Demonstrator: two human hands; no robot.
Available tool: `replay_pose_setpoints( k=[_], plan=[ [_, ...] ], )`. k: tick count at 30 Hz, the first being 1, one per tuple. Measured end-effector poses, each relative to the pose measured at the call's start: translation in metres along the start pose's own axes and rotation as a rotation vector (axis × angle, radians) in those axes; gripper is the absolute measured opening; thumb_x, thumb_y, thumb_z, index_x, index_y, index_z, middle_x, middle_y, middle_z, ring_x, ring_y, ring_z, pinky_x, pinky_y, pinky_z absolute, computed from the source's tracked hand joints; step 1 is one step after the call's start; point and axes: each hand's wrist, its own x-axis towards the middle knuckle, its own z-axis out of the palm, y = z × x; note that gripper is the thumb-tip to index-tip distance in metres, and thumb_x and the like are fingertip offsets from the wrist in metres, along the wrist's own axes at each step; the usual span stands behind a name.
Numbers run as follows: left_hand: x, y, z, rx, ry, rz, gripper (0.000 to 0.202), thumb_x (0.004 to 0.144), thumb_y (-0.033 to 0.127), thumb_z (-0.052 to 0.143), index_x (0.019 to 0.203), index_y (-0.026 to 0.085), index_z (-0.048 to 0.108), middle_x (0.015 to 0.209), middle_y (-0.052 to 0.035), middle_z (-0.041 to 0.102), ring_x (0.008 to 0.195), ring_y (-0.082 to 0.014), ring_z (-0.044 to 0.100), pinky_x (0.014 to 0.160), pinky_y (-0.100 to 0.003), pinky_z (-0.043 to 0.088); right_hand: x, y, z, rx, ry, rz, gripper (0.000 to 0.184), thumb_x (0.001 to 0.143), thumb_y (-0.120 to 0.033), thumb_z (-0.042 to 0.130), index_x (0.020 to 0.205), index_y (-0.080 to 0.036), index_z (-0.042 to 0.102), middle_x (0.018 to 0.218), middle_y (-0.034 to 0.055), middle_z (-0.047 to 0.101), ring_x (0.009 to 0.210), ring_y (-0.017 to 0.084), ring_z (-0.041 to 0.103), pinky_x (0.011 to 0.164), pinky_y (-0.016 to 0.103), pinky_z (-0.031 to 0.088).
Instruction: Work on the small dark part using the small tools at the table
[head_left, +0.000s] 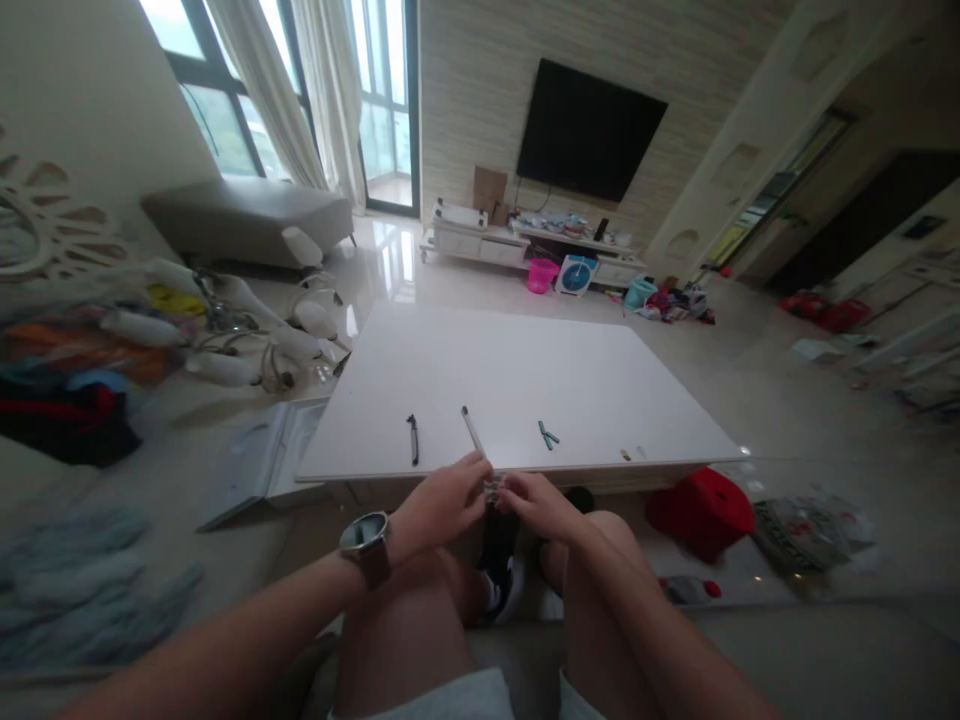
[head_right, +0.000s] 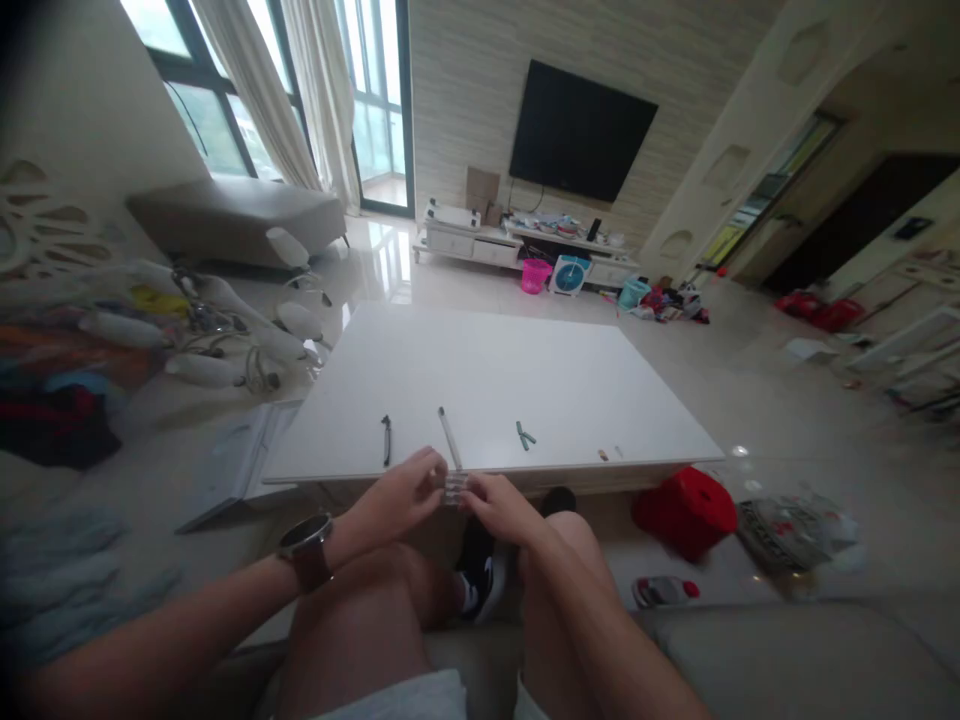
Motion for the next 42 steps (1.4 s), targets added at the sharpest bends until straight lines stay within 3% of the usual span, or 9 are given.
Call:
replay_pose_setpoints(
  k=[3, 8, 13, 16, 23, 30, 35, 39, 42],
  plan=[
    [0.002, -0.009, 0.008, -0.222, 0.117, -0.149, 0.023, 0.084, 0.029, 0.06, 0.105, 0.019, 0.059, 0.104, -0.0057, 0.062, 0.083, -0.016, 0.061, 0.074, -0.028, 0.048, -0.001, 0.007, 0.002, 0.091, -0.06, -0.007, 0.022, 0.098, -0.035, 0.051, 0.089, -0.018, 0.062, 0.085, 0.0033, 0.071, 0.073, 0.016, 0.065, 0.07, 0.026, 0.049],
    [0.002, -0.013, 0.016, -0.389, -0.105, -0.181, 0.028, 0.087, 0.041, 0.056, 0.09, 0.016, 0.068, 0.082, -0.0049, 0.069, 0.075, -0.0171, 0.059, 0.067, -0.027, 0.043, -0.003, 0.012, 0.005, 0.177, -0.134, -0.047, 0.025, 0.098, -0.039, 0.052, 0.092, -0.018, 0.064, 0.086, 0.0041, 0.071, 0.071, 0.017, 0.065, 0.067, 0.027, 0.05],
    [0.0, -0.005, 0.012, -0.337, -0.075, -0.191, 0.025, 0.088, 0.036, 0.052, 0.085, 0.016, 0.067, 0.078, -0.0036, 0.067, 0.071, -0.0164, 0.056, 0.062, -0.026, 0.037, -0.006, 0.009, 0.003, 0.165, -0.17, -0.045, 0.024, 0.096, -0.039, 0.054, 0.093, -0.018, 0.066, 0.086, 0.003, 0.071, 0.071, 0.016, 0.065, 0.066, 0.026, 0.048],
    [0.001, -0.006, 0.008, -0.314, -0.045, -0.19, 0.022, 0.088, 0.033, 0.05, 0.081, 0.017, 0.064, 0.074, -0.0024, 0.065, 0.068, -0.016, 0.054, 0.06, -0.026, 0.035, -0.009, 0.012, 0.001, 0.053, -0.185, -0.022, 0.018, 0.092, -0.035, 0.06, 0.092, -0.018, 0.067, 0.082, 0.0011, 0.07, 0.07, 0.016, 0.063, 0.063, 0.024, 0.046],
    [0.002, -0.008, 0.001, -0.412, 0.013, -0.243, 0.023, 0.091, 0.038, 0.046, 0.082, 0.019, 0.056, 0.071, -0.0021, 0.065, 0.063, -0.0166, 0.058, 0.059, -0.027, 0.041, -0.01, 0.026, -0.004, -0.463, -0.303, 0.078, 0.008, 0.079, -0.027, 0.07, 0.084, -0.02, 0.07, 0.077, -0.0001, 0.069, 0.067, 0.015, 0.059, 0.056, 0.023, 0.034],
    [-0.004, 0.016, 0.007, -0.687, -0.023, -0.362, 0.024, 0.085, 0.042, 0.055, 0.08, 0.019, 0.051, 0.075, -0.0043, 0.067, 0.064, -0.018, 0.065, 0.057, -0.028, 0.049, -0.02, 0.037, -0.007, -0.532, -0.384, 0.113, 0.013, 0.082, -0.03, 0.066, 0.09, -0.022, 0.073, 0.085, 0.0021, 0.072, 0.072, 0.017, 0.062, 0.058, 0.023, 0.036],
    [-0.028, 0.004, 0.027, -0.966, -0.065, -0.637, 0.03, 0.073, 0.041, 0.066, 0.084, 0.017, 0.051, 0.074, -0.007, 0.07, 0.062, -0.0206, 0.069, 0.053, -0.027, 0.049, -0.035, 0.043, -0.025, -0.51, -0.375, 0.125, 0.015, 0.083, -0.025, 0.064, 0.094, -0.02, 0.073, 0.09, 0.0031, 0.073, 0.075, 0.017, 0.063, 0.063, 0.023, 0.041],
    [-0.041, -0.009, 0.04, -1.107, 0.092, -0.782, 0.029, 0.066, 0.032, 0.068, 0.086, 0.018, 0.052, 0.069, -0.0027, 0.066, 0.064, -0.022, 0.07, 0.051, -0.025, 0.048, -0.043, 0.048, -0.051, -0.514, -0.325, 0.132, 0.015, 0.085, -0.026, 0.062, 0.093, -0.018, 0.072, 0.088, 0.004, 0.073, 0.075, 0.017, 0.063, 0.064, 0.023, 0.041],
    [-0.038, -0.013, 0.044, -1.191, 0.168, -0.795, 0.028, 0.065, 0.029, 0.065, 0.088, 0.018, 0.054, 0.065, 0.0002, 0.061, 0.067, -0.0249, 0.072, 0.052, -0.027, 0.051, -0.037, 0.056, -0.073, -0.566, -0.265, 0.212, 0.015, 0.085, -0.027, 0.062, 0.092, -0.019, 0.072, 0.088, 0.0038, 0.073, 0.076, 0.017, 0.064, 0.064, 0.023, 0.041]
  ],
)
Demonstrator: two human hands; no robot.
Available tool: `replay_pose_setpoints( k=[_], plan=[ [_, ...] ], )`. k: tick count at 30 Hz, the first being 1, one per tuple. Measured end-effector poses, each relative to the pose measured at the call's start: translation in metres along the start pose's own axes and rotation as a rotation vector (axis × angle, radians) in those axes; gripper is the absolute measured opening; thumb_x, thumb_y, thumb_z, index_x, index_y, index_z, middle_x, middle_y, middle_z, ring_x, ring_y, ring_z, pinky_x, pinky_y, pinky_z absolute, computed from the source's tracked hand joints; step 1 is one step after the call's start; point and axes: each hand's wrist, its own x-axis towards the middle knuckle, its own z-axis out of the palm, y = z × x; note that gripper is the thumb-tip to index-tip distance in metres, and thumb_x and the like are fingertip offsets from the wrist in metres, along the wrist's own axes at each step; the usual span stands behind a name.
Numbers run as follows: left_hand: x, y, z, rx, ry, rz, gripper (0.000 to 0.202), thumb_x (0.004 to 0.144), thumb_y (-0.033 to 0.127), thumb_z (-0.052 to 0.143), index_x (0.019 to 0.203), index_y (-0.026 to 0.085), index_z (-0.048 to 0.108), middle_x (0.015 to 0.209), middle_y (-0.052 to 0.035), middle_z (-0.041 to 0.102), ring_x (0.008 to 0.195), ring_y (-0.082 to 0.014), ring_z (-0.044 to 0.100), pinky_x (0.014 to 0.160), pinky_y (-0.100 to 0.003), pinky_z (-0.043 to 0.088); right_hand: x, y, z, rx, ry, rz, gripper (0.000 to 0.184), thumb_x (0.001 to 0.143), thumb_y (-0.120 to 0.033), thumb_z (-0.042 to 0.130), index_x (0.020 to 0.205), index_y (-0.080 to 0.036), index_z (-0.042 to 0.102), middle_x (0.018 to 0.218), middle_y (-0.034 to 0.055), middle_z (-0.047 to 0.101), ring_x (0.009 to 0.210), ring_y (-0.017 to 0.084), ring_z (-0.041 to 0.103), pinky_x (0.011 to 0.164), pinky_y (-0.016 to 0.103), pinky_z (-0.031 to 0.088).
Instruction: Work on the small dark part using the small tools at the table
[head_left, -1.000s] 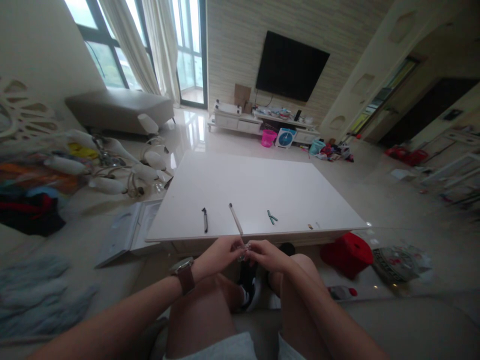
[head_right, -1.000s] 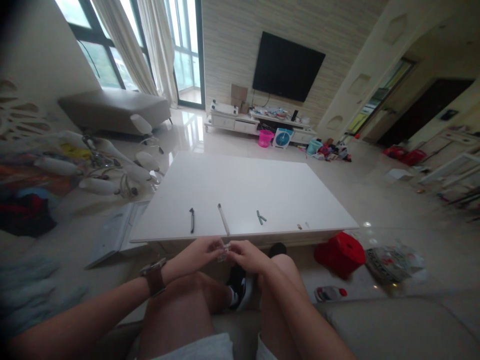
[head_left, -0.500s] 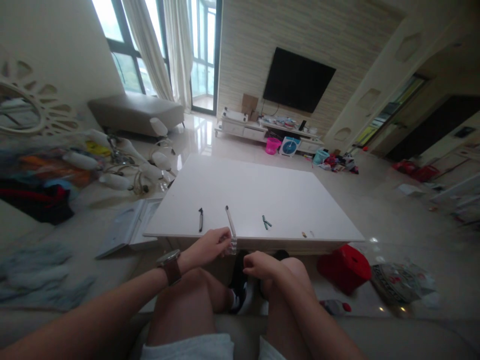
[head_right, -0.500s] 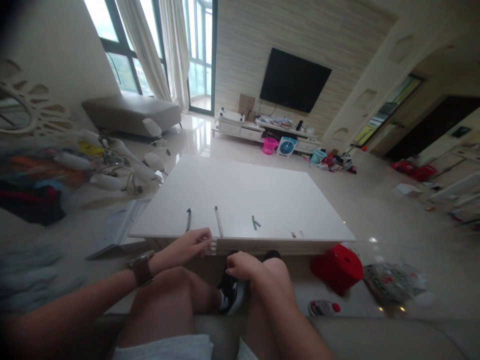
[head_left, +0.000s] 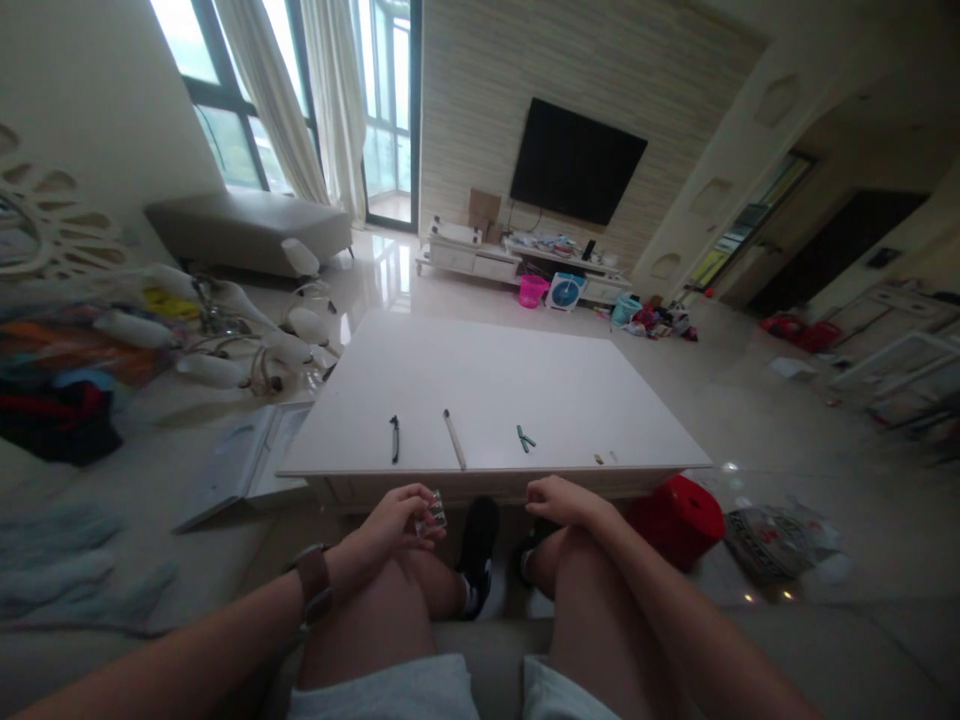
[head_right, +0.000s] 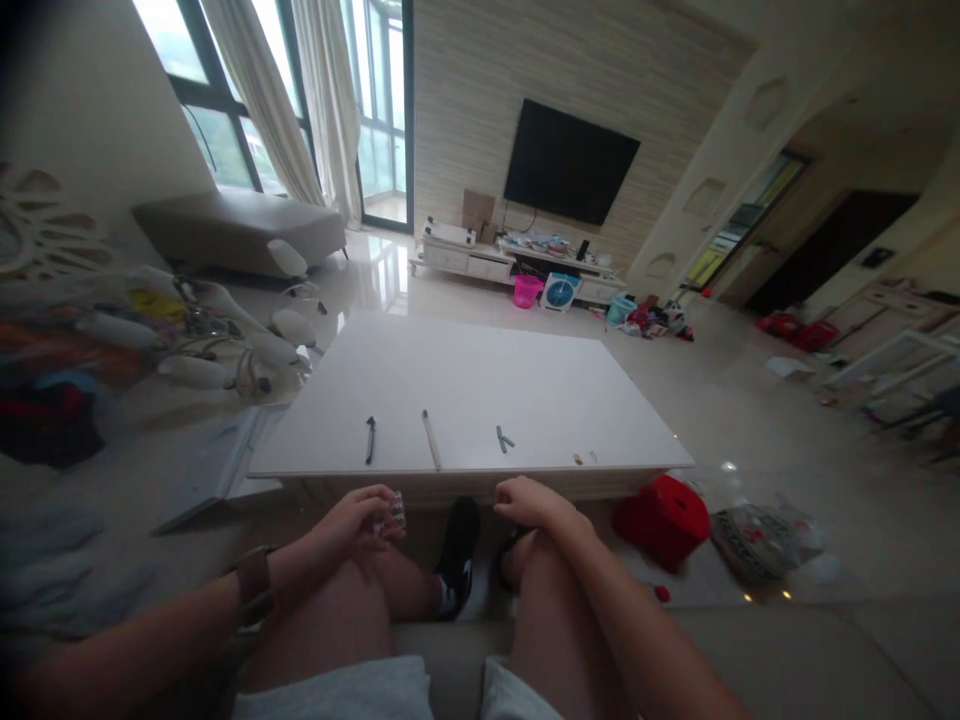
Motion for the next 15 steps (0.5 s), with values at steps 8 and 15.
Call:
replay_pose_setpoints(
  k=[8, 15],
  plan=[
    [0.009, 0.004, 0.003, -0.098, -0.063, -0.005, 0.023, 0.063, 0.029, 0.06, 0.081, 0.018, 0.052, 0.066, 0.0018, 0.058, 0.056, -0.0219, 0.069, 0.042, -0.021, 0.042, 0.08, 0.048, -0.035, -0.112, 0.188, 0.319, 0.026, 0.085, -0.02, 0.059, 0.106, -0.013, 0.07, 0.113, 0.0156, 0.069, 0.102, 0.025, 0.062, 0.081, 0.029, 0.043],
    [0.01, -0.005, 0.004, -0.16, -0.032, -0.085, 0.026, 0.062, 0.02, 0.063, 0.086, 0.017, 0.054, 0.071, -0.0025, 0.066, 0.057, -0.0196, 0.069, 0.049, -0.023, 0.046, 0.131, 0.073, -0.018, -0.091, 0.327, 0.499, 0.031, 0.086, -0.016, 0.056, 0.114, -0.01, 0.067, 0.115, 0.0161, 0.068, 0.1, 0.021, 0.063, 0.078, 0.025, 0.043]
  ],
)
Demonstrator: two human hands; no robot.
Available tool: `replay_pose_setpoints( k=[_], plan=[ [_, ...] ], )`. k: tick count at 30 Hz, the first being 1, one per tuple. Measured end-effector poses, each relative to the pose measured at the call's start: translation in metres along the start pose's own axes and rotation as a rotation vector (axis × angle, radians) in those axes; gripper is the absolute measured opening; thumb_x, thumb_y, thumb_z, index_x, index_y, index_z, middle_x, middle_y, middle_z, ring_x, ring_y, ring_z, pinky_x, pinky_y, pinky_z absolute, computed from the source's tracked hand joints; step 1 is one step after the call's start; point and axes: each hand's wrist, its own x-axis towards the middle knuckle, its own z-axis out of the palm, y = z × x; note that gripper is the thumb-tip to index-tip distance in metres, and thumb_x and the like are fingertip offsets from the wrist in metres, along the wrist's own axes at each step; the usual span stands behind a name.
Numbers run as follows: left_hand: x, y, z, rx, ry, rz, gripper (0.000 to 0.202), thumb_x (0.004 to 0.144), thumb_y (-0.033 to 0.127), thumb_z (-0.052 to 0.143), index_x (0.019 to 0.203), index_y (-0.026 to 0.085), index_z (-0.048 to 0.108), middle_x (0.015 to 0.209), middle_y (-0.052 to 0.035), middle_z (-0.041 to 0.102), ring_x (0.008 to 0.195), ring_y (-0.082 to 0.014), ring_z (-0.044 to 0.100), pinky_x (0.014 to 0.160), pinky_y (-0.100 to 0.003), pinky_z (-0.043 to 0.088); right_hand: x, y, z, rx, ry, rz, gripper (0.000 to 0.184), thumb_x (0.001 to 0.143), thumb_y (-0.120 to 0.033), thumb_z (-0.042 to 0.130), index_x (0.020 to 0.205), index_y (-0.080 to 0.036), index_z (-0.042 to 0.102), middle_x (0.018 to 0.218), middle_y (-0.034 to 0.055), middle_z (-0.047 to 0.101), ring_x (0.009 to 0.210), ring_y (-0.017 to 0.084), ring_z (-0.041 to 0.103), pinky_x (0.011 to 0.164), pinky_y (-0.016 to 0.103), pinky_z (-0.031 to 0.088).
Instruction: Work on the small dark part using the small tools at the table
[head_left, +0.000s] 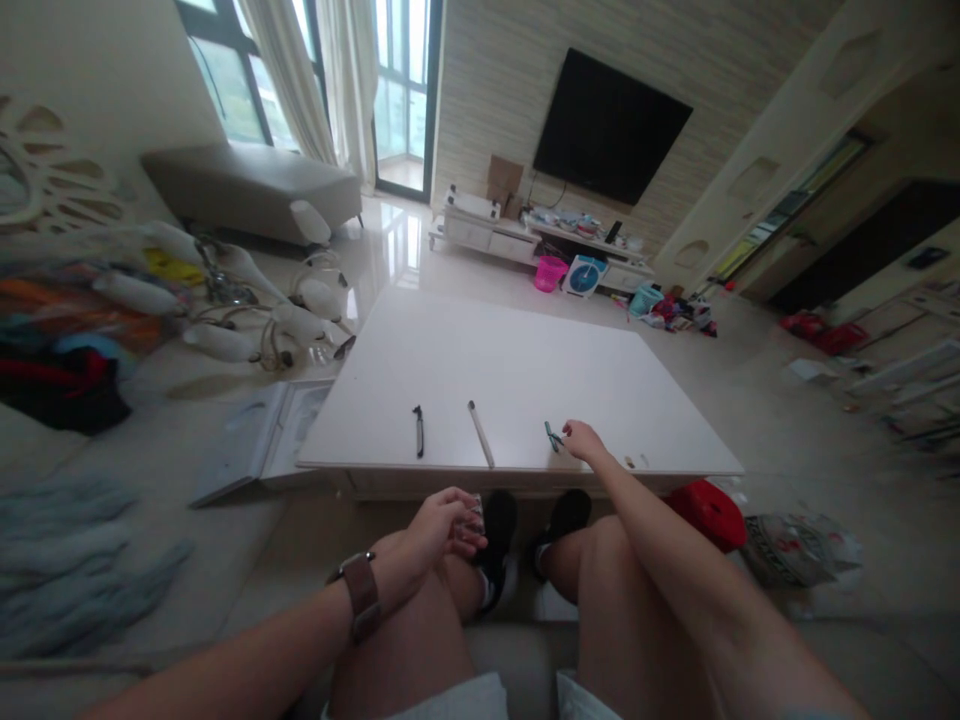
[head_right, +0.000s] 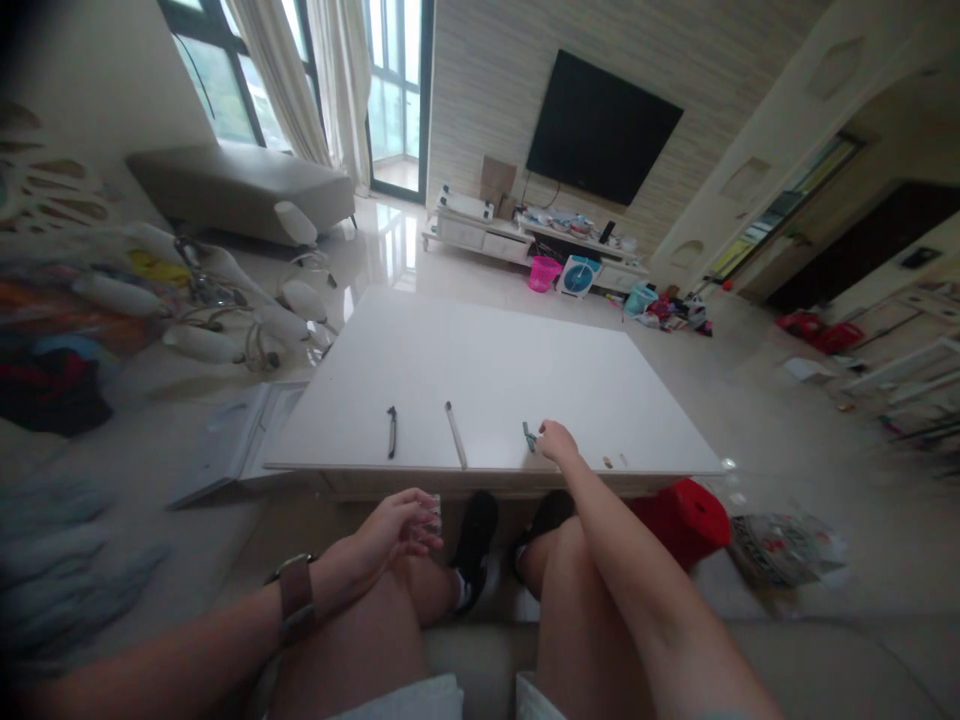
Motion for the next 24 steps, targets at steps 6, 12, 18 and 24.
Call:
replay_pose_setpoints(
  k=[6, 12, 18, 24],
  plan=[
    [-0.005, -0.003, 0.001, -0.1, -0.025, 0.036, 0.042, 0.057, 0.008, 0.055, 0.098, 0.013, 0.058, 0.086, -0.0116, 0.071, 0.071, -0.0229, 0.073, 0.061, -0.028, 0.052, 0.012, 0.005, 0.014, 0.028, -0.003, 0.034, 0.023, 0.084, -0.022, 0.061, 0.102, -0.012, 0.072, 0.106, 0.0158, 0.071, 0.095, 0.022, 0.064, 0.073, 0.025, 0.042],
    [-0.009, 0.002, 0.002, -0.134, 0.03, 0.043, 0.045, 0.057, 0.005, 0.054, 0.101, 0.012, 0.059, 0.096, -0.0152, 0.072, 0.079, -0.0237, 0.073, 0.064, -0.028, 0.054, 0.019, 0.009, 0.021, 0.076, -0.027, 0.047, 0.016, 0.077, -0.018, 0.067, 0.089, -0.012, 0.073, 0.097, 0.0159, 0.073, 0.088, 0.023, 0.065, 0.069, 0.026, 0.04],
    [-0.006, 0.002, 0.0, -0.175, 0.037, 0.087, 0.053, 0.05, 0.001, 0.047, 0.1, 0.011, 0.062, 0.095, -0.0165, 0.073, 0.088, -0.025, 0.072, 0.067, -0.03, 0.055, 0.015, 0.001, 0.002, 0.168, 0.063, 0.062, 0.01, 0.076, -0.013, 0.064, 0.083, -0.011, 0.07, 0.09, 0.0163, 0.072, 0.082, 0.023, 0.064, 0.068, 0.028, 0.041],
    [-0.009, 0.003, 0.001, -0.203, 0.057, 0.106, 0.045, 0.055, 0.003, 0.05, 0.097, 0.012, 0.063, 0.088, -0.0133, 0.071, 0.084, -0.0238, 0.072, 0.067, -0.03, 0.055, -0.012, -0.045, -0.035, 0.372, 0.259, -0.085, 0.022, 0.084, -0.021, 0.056, 0.105, -0.017, 0.061, 0.093, 0.0063, 0.068, 0.082, 0.017, 0.06, 0.073, 0.026, 0.044]
  ],
)
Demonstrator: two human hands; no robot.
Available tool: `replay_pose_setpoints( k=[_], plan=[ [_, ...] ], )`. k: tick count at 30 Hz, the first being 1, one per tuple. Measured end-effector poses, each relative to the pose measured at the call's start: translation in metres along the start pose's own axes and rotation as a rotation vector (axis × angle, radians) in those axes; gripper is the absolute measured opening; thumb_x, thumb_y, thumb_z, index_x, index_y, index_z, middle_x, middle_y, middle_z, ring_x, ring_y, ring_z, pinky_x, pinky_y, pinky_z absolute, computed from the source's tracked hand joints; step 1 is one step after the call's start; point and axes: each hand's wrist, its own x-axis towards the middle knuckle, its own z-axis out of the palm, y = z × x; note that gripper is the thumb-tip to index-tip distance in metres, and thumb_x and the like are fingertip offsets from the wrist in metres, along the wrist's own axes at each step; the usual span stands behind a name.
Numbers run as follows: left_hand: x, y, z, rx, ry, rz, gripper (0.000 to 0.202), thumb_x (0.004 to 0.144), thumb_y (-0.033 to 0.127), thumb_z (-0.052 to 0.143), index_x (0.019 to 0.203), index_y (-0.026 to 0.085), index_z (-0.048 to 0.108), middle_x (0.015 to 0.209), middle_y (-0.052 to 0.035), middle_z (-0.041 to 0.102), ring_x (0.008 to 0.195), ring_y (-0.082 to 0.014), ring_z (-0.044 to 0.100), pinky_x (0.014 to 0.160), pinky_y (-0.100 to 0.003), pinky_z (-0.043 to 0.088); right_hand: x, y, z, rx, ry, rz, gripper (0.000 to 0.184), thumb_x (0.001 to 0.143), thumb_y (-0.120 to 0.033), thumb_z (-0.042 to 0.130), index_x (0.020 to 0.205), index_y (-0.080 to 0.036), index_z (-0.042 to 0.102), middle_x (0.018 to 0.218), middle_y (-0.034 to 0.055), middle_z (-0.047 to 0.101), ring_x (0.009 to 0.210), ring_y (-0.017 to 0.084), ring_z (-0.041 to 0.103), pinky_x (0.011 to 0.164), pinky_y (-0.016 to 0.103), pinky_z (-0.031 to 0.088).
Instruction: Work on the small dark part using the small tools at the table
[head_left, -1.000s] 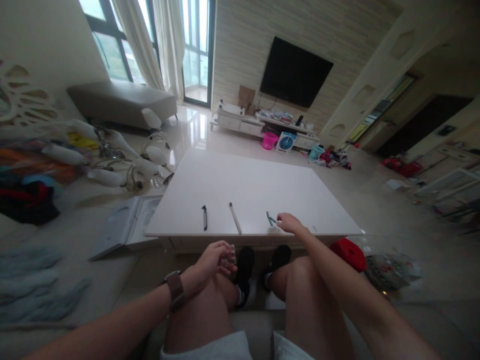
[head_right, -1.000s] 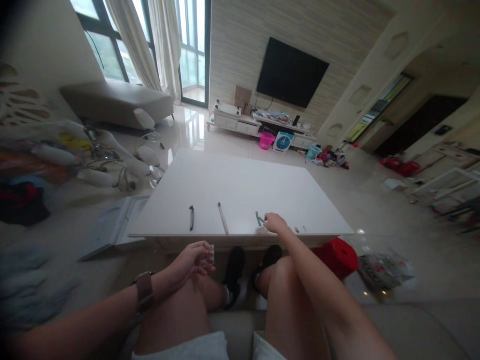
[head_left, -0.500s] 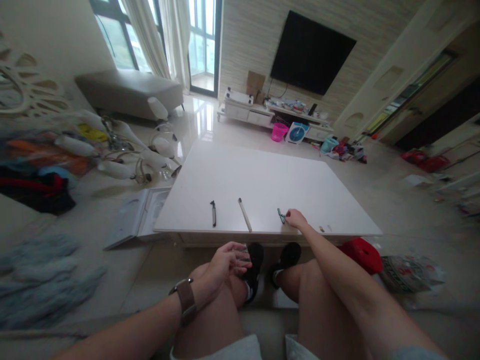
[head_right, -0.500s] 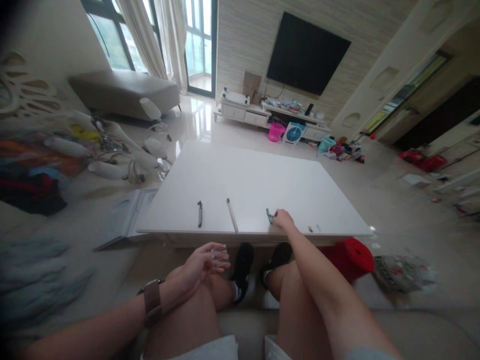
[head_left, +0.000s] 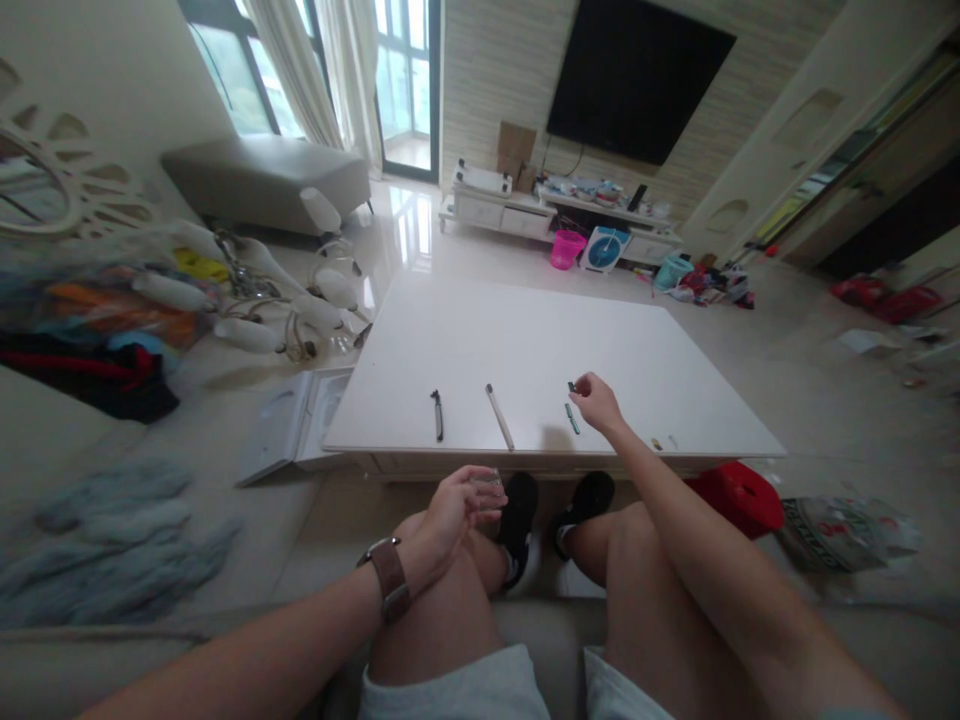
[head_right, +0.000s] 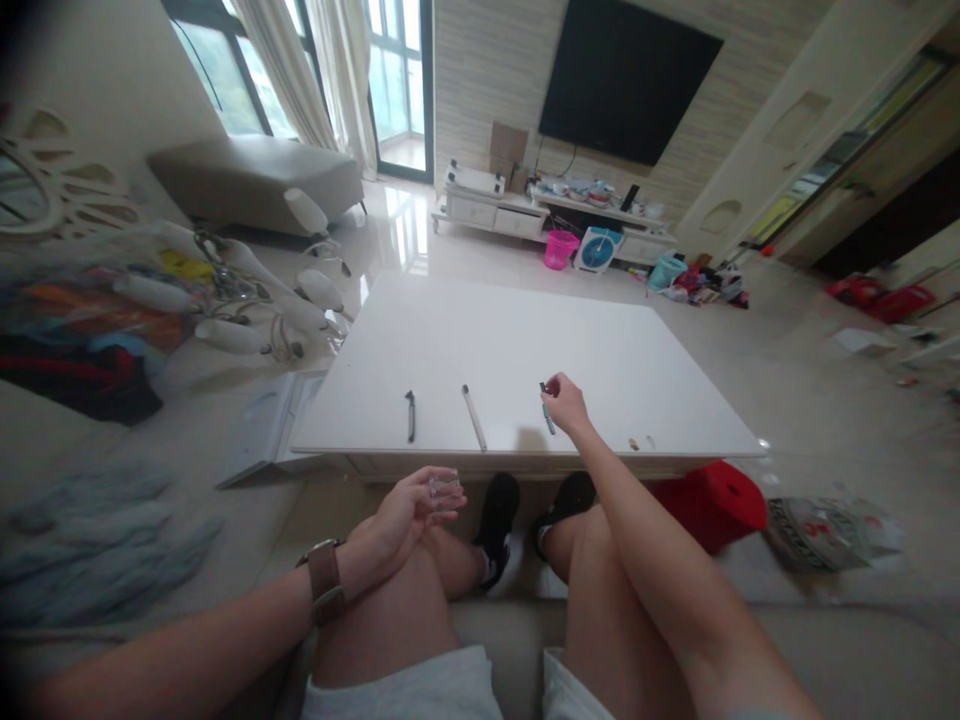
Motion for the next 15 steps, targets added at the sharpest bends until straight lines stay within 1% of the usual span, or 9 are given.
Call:
replay_pose_setpoints(
  k=[2, 3, 5, 7, 8, 10, 12, 15],
  plan=[
    [-0.001, 0.001, 0.001, -0.014, 0.022, -0.002, 0.034, 0.064, 0.009, 0.054, 0.097, 0.013, 0.062, 0.086, -0.0112, 0.069, 0.08, -0.0227, 0.072, 0.066, -0.03, 0.055, -0.019, -0.029, -0.003, 0.351, 0.07, -0.159, 0.032, 0.081, -0.024, 0.059, 0.112, -0.019, 0.058, 0.083, 0.0019, 0.064, 0.072, 0.016, 0.058, 0.068, 0.027, 0.045],
    [-0.001, 0.002, 0.002, -0.027, 0.038, -0.003, 0.029, 0.069, 0.014, 0.056, 0.097, 0.014, 0.062, 0.085, -0.0104, 0.068, 0.078, -0.0224, 0.072, 0.066, -0.03, 0.055, -0.031, -0.044, -0.004, 0.487, 0.069, -0.224, 0.032, 0.081, -0.027, 0.061, 0.112, -0.02, 0.059, 0.079, 0.0, 0.061, 0.069, 0.016, 0.056, 0.066, 0.027, 0.045],
    [0.0, 0.003, 0.003, -0.06, 0.077, 0.002, 0.023, 0.076, 0.023, 0.056, 0.097, 0.014, 0.061, 0.084, -0.0092, 0.067, 0.077, -0.022, 0.071, 0.066, -0.03, 0.055, -0.06, -0.072, -0.003, 0.71, 0.009, -0.281, 0.026, 0.081, -0.034, 0.065, 0.103, -0.02, 0.061, 0.074, -0.0018, 0.057, 0.066, 0.015, 0.055, 0.064, 0.027, 0.046],
    [0.001, 0.004, 0.003, -0.092, 0.113, 0.015, 0.022, 0.081, 0.027, 0.054, 0.097, 0.014, 0.062, 0.086, -0.0087, 0.066, 0.076, -0.0212, 0.071, 0.065, -0.03, 0.055, -0.089, -0.098, 0.001, 0.891, -0.094, -0.274, 0.022, 0.081, -0.038, 0.068, 0.091, -0.02, 0.06, 0.076, -0.0008, 0.059, 0.068, 0.015, 0.057, 0.066, 0.029, 0.049],
    [0.002, 0.005, 0.004, -0.105, 0.125, 0.023, 0.023, 0.082, 0.029, 0.053, 0.097, 0.014, 0.062, 0.089, -0.0087, 0.066, 0.075, -0.0207, 0.071, 0.064, -0.029, 0.054, -0.102, -0.108, 0.004, 0.947, -0.15, -0.275, 0.022, 0.083, -0.039, 0.068, 0.089, -0.019, 0.06, 0.078, 0.0006, 0.061, 0.072, 0.016, 0.059, 0.069, 0.029, 0.049],
    [0.002, 0.006, 0.004, -0.123, 0.141, 0.031, 0.024, 0.085, 0.03, 0.05, 0.098, 0.014, 0.062, 0.092, -0.0089, 0.066, 0.075, -0.0199, 0.071, 0.063, -0.028, 0.054, -0.12, -0.124, 0.009, 0.972, -0.204, -0.305, 0.02, 0.084, -0.039, 0.067, 0.089, -0.019, 0.062, 0.082, 0.0023, 0.063, 0.076, 0.017, 0.061, 0.071, 0.03, 0.049],
    [0.001, 0.006, 0.005, -0.135, 0.144, 0.033, 0.026, 0.087, 0.031, 0.048, 0.102, 0.014, 0.062, 0.094, -0.0096, 0.068, 0.076, -0.0199, 0.071, 0.063, -0.028, 0.053, -0.128, -0.133, 0.015, 0.889, -0.189, -0.37, 0.018, 0.085, -0.037, 0.067, 0.086, -0.02, 0.066, 0.084, 0.0025, 0.062, 0.077, 0.016, 0.059, 0.07, 0.028, 0.048],
    [0.0, 0.006, 0.005, -0.152, 0.137, 0.044, 0.028, 0.087, 0.033, 0.049, 0.105, 0.015, 0.061, 0.096, -0.0105, 0.07, 0.077, -0.0202, 0.07, 0.064, -0.029, 0.053, -0.125, -0.14, 0.021, 0.802, -0.176, -0.387, 0.016, 0.085, -0.036, 0.067, 0.085, -0.02, 0.068, 0.07, -0.0019, 0.055, 0.065, 0.013, 0.051, 0.061, 0.026, 0.042]
  ],
)
